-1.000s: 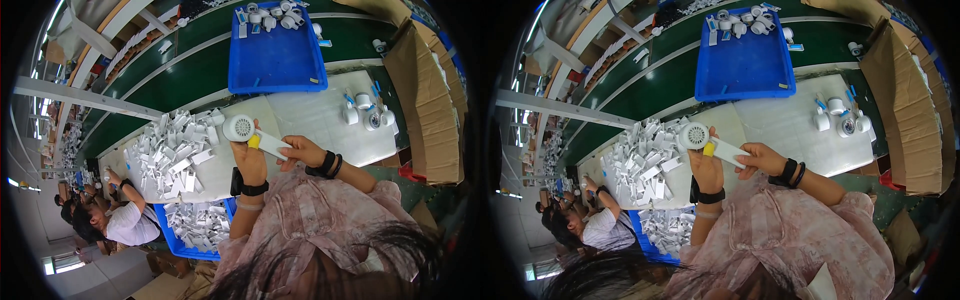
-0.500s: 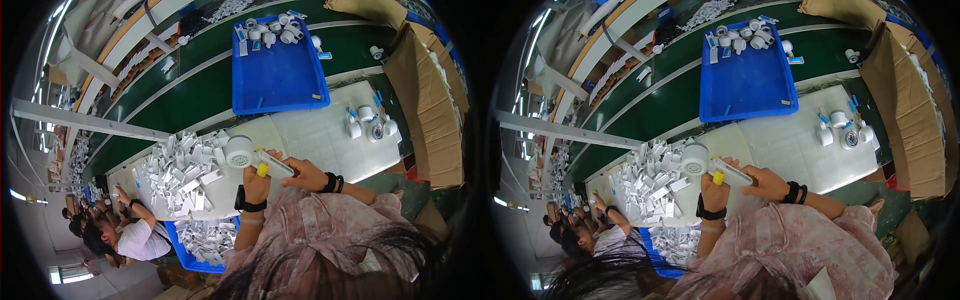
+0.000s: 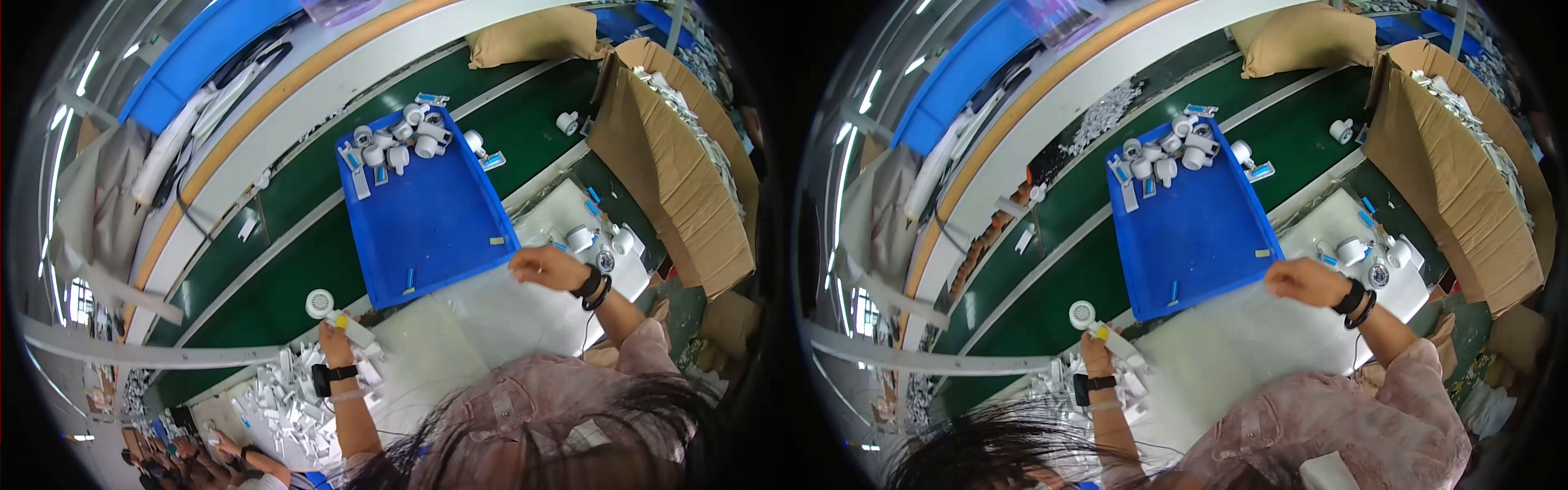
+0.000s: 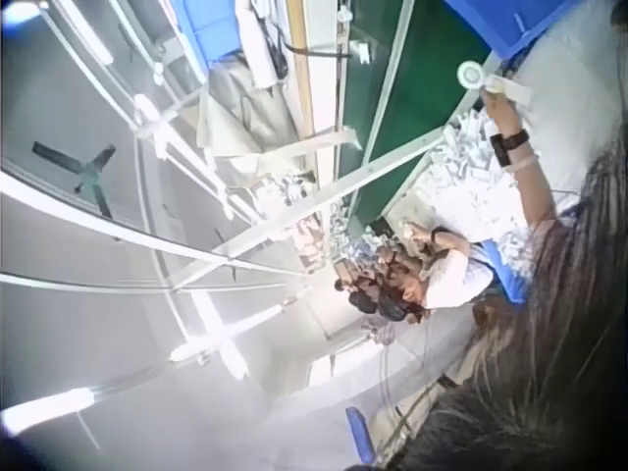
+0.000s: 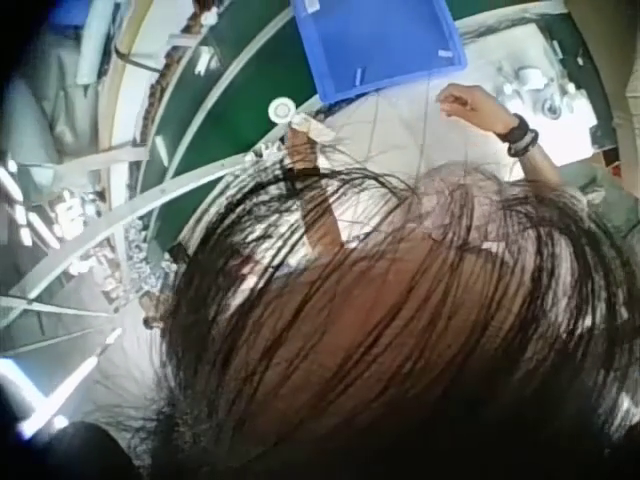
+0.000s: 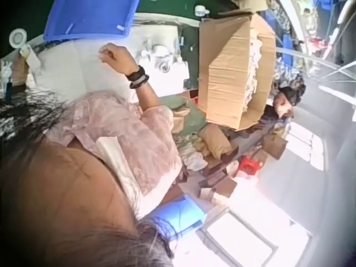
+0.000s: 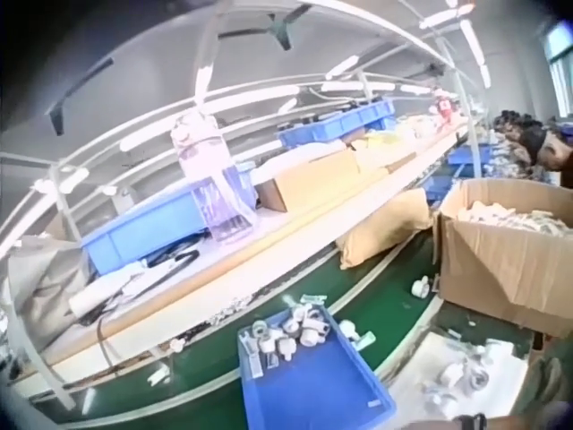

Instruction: The person assembles handheld fans by picking up a motor and a battery, fitting them into a white plastic housing, and snapping a plastic cover onto the assembly.

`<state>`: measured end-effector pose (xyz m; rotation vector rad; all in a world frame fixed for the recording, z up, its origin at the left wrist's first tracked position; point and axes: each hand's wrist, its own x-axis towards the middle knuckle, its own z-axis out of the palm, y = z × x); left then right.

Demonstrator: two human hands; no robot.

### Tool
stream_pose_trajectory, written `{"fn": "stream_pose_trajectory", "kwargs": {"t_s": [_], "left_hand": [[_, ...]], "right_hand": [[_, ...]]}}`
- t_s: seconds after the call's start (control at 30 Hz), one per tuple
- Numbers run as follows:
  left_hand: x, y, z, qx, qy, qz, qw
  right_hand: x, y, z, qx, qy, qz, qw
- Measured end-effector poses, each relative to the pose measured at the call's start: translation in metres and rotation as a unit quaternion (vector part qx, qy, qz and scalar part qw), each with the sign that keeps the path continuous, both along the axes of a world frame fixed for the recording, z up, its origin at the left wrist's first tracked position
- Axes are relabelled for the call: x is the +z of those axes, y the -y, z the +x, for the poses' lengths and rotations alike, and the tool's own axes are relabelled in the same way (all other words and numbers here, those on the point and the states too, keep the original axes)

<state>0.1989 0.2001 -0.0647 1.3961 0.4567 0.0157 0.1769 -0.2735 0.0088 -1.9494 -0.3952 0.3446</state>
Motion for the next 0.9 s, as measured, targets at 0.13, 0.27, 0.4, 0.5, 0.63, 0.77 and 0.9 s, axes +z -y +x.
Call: {"fn": "stream_pose_trajectory", "kwargs": {"t_s": [0.13, 0.27, 0.4, 0.5, 0.63, 0.77, 0.9], "left_hand": [[-0.065, -0.072, 0.078, 0.041, -0.002, 0.24, 0.97], [-0.1, -0.087, 0.134, 0.079, -0.051, 0.528, 0.844], [-0.117, -0.082, 0.162, 0.062, -0.097, 0.608, 0.785], [-0.107, -0.069, 0.168, 0.058, -0.106, 0.594, 0.795], [-0.111, -0.084, 0.141, 0.059, -0.066, 0.607, 0.79], [-0.1, -0.068, 0.104, 0.046, 0.037, 0.642, 0.765], [-0.039, 0.033, 0.051, 0.048, 0.118, 0.421, 0.898]], "right_hand": [[-0.015, 0.051, 0.085, -0.096, 0.053, -0.066, 0.992], [-0.062, 0.076, 0.18, -0.168, 0.131, -0.239, 0.947], [-0.112, 0.066, 0.25, -0.181, 0.184, -0.363, 0.895], [-0.145, 0.075, 0.282, -0.108, 0.287, -0.424, 0.852], [-0.151, 0.078, 0.298, -0.113, 0.289, -0.379, 0.872], [-0.127, 0.099, 0.276, -0.182, 0.275, -0.28, 0.902], [-0.088, 0.106, 0.228, -0.164, 0.34, -0.229, 0.897]]}}
